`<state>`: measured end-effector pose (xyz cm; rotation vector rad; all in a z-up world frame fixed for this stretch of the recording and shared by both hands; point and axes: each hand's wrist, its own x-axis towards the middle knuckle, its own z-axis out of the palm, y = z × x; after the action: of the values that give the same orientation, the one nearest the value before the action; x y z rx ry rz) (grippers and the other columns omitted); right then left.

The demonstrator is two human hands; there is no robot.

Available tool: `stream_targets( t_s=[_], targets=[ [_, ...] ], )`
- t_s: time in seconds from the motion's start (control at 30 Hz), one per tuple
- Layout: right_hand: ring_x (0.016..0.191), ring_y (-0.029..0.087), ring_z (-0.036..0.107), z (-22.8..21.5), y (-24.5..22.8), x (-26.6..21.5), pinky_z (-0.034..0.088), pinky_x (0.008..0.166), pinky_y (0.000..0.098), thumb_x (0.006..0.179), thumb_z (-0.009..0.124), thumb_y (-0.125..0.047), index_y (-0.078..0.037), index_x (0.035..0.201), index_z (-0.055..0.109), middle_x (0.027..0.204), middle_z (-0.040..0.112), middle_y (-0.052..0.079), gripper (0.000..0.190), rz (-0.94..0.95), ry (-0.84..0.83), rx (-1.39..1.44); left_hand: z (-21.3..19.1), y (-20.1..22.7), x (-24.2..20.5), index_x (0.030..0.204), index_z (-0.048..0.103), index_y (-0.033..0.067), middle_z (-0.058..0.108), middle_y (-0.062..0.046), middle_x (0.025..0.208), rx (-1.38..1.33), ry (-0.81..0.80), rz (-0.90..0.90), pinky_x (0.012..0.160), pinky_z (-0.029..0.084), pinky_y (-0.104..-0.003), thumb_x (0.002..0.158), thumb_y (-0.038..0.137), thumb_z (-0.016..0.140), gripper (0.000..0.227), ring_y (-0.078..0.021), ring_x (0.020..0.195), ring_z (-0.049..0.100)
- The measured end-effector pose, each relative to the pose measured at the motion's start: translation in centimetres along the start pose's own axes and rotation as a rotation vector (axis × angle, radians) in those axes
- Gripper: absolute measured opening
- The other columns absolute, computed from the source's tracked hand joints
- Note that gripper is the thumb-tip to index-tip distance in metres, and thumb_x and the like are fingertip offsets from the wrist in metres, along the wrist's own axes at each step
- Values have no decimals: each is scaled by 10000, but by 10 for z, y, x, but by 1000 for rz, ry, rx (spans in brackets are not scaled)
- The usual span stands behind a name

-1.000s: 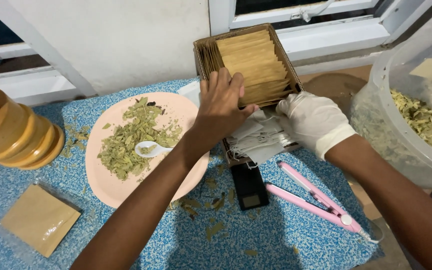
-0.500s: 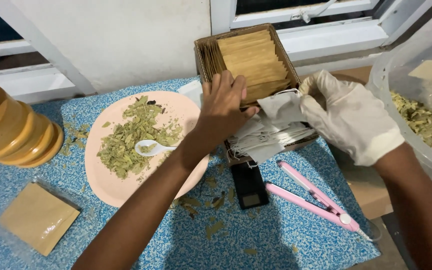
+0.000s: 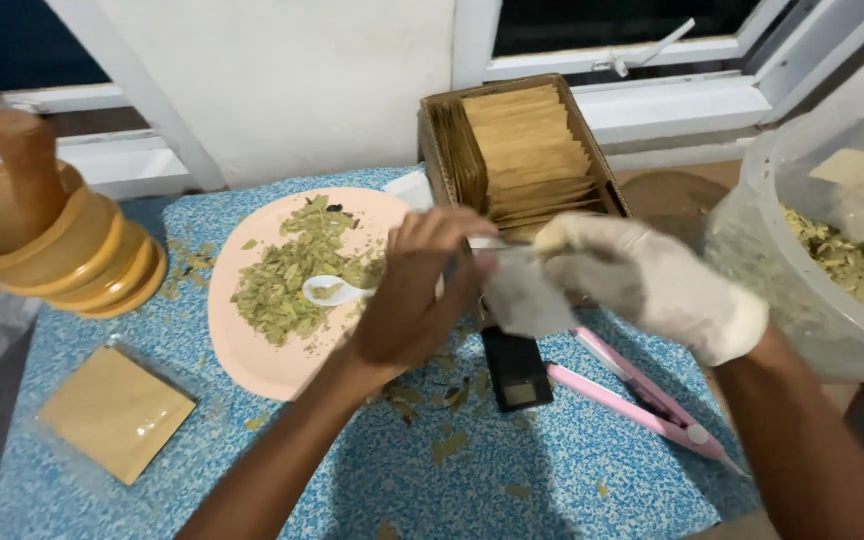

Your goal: Filling small tea bags with dried herbs using a spoon and sealing them with a heat sealer.

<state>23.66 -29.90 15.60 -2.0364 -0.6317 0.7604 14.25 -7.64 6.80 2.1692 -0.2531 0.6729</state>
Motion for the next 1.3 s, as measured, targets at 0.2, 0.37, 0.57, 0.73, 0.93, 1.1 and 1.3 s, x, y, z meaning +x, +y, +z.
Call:
stream_targets(
  t_s=[0.2,0.37,0.57,0.73,0.93,1.1,1.3],
  targets=[
    [857,233,695,69,-8,14,596,836,440,985,645,-138,-41,1078,817,789,653,103,218,-18,-60,-5,-12,-25,-69,1115,686,127,651,-146,965,-230,-33,-122,935,505,-503,1055,411,762,300,-394,1012,678],
    [1159,383,784,113,20,31,603,1049,590,894,888,-249,-31,1440,688,1242,812,273,621,-247,-160,258,-37,-31,-89,970,719,137,693,-148,812,-168,150,-349,831,560,-448,1053,337,767,222,-375,832,745],
    [1006,195,751,153,36,24,659,921,435,938,846,-103,3,1254,835,1047,854,215,334,-152,31,342,-39,-20,-118,1070,775,27,764,-271,899,-140,261,-316,856,602,-561,1030,224,813,204,-503,919,765],
    [641,207,764,160,37,17,705,605,341,875,917,-126,-11,957,841,734,725,135,160,-307,84,68,-37,-20,-130,1084,773,31,762,-264,914,-168,258,-347,862,603,-550,1036,238,802,214,-477,927,759],
    [564,174,726,157,35,22,693,474,375,875,897,-35,43,824,832,611,641,129,114,-356,108,285,-40,-24,-134,1108,771,37,760,-252,939,-221,213,-381,870,605,-533,1046,263,781,234,-433,940,748],
    [583,165,633,161,48,17,627,559,373,897,831,39,35,942,856,625,612,98,52,-619,144,191,-38,-26,-141,1125,769,42,758,-243,957,-268,166,-407,877,607,-519,1053,281,766,250,-400,949,740],
    [585,167,612,165,56,16,599,610,351,891,860,32,-16,948,834,650,635,65,79,-755,225,108,-36,-29,-143,1148,767,48,755,-231,982,-329,103,-443,885,609,-502,1063,305,746,272,-356,962,730]
  ],
)
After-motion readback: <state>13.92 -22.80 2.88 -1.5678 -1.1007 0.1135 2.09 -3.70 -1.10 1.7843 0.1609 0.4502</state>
